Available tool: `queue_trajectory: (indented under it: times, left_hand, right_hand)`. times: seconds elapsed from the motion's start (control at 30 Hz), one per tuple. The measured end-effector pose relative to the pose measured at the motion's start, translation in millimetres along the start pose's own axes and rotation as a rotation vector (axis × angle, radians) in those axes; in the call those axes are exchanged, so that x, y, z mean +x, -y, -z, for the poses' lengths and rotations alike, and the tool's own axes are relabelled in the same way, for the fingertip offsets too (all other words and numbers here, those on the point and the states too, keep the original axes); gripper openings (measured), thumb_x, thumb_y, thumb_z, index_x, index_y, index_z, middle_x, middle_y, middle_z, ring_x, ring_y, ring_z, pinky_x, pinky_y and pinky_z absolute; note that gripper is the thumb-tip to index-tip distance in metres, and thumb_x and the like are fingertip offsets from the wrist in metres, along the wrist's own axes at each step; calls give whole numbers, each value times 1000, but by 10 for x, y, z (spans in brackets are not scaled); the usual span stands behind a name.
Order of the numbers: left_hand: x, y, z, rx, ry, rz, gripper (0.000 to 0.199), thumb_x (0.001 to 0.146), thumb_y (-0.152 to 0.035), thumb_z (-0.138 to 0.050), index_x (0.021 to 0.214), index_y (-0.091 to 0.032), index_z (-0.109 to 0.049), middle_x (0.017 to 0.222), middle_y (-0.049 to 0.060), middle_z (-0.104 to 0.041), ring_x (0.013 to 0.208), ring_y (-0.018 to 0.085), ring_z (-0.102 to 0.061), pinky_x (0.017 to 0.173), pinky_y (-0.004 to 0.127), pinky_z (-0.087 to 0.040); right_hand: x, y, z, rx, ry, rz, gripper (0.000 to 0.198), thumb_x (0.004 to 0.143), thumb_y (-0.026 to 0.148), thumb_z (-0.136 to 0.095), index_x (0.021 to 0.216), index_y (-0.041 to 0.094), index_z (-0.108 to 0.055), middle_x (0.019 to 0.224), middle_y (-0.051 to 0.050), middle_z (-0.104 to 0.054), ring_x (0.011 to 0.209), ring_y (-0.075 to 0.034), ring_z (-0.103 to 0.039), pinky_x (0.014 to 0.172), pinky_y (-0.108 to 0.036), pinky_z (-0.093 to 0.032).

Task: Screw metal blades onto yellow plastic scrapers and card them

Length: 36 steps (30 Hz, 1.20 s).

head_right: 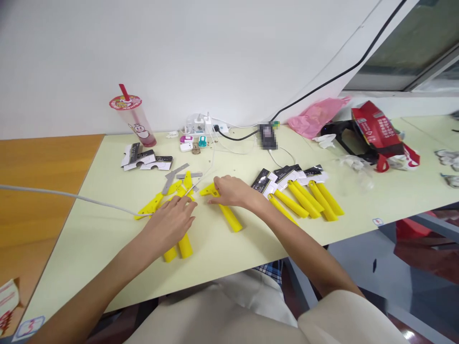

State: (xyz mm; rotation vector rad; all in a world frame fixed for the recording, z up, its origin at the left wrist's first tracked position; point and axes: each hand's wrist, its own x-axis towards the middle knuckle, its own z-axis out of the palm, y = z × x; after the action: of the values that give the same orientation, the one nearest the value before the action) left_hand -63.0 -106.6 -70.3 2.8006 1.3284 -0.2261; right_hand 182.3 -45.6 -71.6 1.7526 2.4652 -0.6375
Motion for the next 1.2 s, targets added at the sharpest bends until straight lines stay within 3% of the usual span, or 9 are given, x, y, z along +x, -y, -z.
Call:
queue_trajectory:
  times: [0.17,0.3,0.37,0.43,0.57,0.67,0.83,0.97,1.2]
  left_hand:
    - [100,-93,87,41,73,-93,29,111,-13,-46,121,-13,-73,119,20,-75,118,38,-73,98,48,-57]
    - [143,-215,119,-20,221,-85,33,115,-20,-40,120,-14,-72,109,19,-78,101,37,-79,84,46,-60]
    - [147,-246,124,-31,256,-62,35,116,-23,-38,120,-15,-72,106,19,-79,97,38,-81,80,45,-60]
    - [149,-268,137,-25,248,-58,36,116,-23,-37,120,-14,-72,105,19,-80,97,39,-82,80,46,-61]
    - [174,-351,171,-2,197,-88,41,116,-24,-33,118,-13,-73,104,20,-80,96,40,-82,80,49,-61]
    - [222,-423,172,10,173,-82,45,117,-27,-32,119,-13,-74,106,21,-80,98,40,-82,80,47,-61]
    - [339,-395,183,6,170,-15,47,117,-36,-38,116,-11,-78,109,24,-80,106,39,-81,87,44,-59]
    - [450,-293,248,-58,98,107,44,115,-38,-42,113,-14,-78,118,22,-80,113,36,-79,93,43,-57]
    - [719,-94,227,-42,-54,237,35,110,-25,-48,133,-9,-68,137,25,-74,127,31,-72,106,39,-54]
  right_hand:
    - [-107,48,-84,44,-27,-49,28,98,39,-77,112,20,-63,106,-14,-78,100,-31,-71,74,-34,-43]
    - [-234,-46,5,277,-207,-32,30,93,34,-76,117,20,-66,110,-10,-80,103,-28,-72,82,-33,-48]
    - [-330,-122,53,465,-337,-30,21,93,33,-73,109,20,-70,110,-8,-82,94,-24,-72,79,-32,-50]
    - [-419,-197,59,725,-394,-29,19,96,37,-70,100,19,-73,99,-6,-82,68,-17,-66,65,-30,-49]
    - [-481,-311,-82,1229,-287,33,35,95,52,-73,93,17,-77,57,4,-62,38,-8,-35,42,-27,-32]
    - [-426,-355,-226,1424,-229,46,34,83,49,-86,91,17,-77,68,1,-70,41,-6,-31,36,-24,-27]
    - [-317,-408,-359,1588,-202,26,32,76,42,-90,93,18,-76,70,3,-68,45,-4,-22,35,-20,-23]
    - [-292,-459,-387,1702,-161,17,26,83,40,-81,93,19,-71,72,4,-64,47,-6,-24,38,-19,-29]
    - [-315,-412,-341,1707,-119,64,19,94,37,-67,95,18,-65,66,6,-52,47,-8,-25,38,-21,-24]
